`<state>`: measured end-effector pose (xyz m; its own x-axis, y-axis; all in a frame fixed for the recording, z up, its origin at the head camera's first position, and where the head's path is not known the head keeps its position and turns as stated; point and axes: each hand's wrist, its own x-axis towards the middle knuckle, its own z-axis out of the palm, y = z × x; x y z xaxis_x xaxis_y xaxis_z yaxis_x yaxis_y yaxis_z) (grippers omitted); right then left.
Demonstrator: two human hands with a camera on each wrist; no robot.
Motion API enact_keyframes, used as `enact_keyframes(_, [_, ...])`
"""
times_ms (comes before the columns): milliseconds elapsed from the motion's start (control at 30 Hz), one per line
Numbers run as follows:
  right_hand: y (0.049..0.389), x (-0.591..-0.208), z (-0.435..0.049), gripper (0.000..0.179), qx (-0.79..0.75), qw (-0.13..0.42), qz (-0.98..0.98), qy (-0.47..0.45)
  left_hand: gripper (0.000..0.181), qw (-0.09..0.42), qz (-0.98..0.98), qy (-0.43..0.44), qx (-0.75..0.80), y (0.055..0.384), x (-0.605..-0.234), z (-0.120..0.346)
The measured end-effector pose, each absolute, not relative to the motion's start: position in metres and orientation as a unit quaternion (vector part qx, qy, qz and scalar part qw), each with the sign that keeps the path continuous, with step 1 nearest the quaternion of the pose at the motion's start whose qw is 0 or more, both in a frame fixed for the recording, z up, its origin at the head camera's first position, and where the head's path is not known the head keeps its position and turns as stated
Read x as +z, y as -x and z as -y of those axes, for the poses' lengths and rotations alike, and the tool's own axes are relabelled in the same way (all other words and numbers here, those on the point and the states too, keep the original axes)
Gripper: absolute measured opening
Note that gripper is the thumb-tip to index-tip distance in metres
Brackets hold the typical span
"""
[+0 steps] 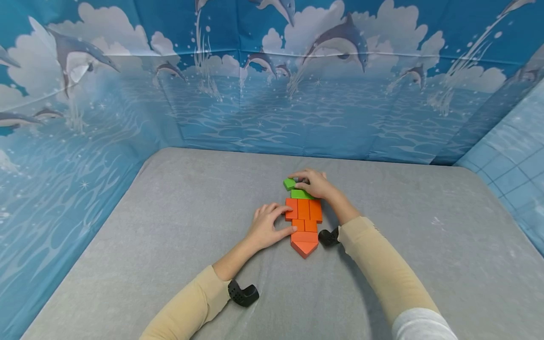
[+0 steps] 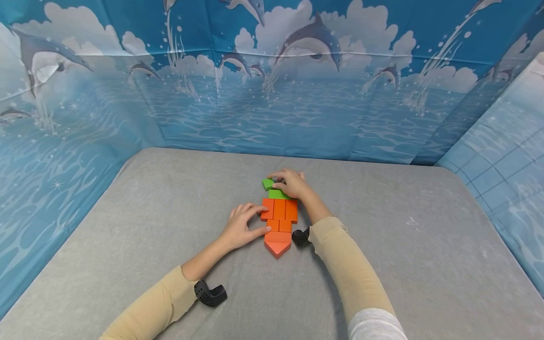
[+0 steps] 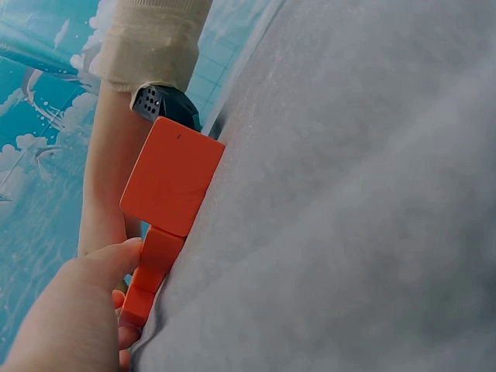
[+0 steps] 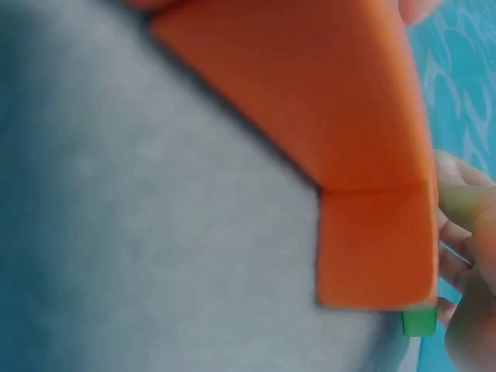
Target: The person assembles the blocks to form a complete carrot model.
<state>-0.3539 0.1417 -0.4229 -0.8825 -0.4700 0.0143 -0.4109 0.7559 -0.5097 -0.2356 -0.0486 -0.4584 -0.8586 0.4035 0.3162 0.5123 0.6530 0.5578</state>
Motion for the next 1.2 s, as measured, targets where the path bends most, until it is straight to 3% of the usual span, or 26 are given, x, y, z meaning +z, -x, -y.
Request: enact_keyframes(1200, [0.3508, -0.4196, -0.1422, 0.031, -0.270, 0.067, -0.926, 0.254, 0.049, 0.087, 0.905, 0.256, -0.329, 0.2357, -0.4585, 0.0486])
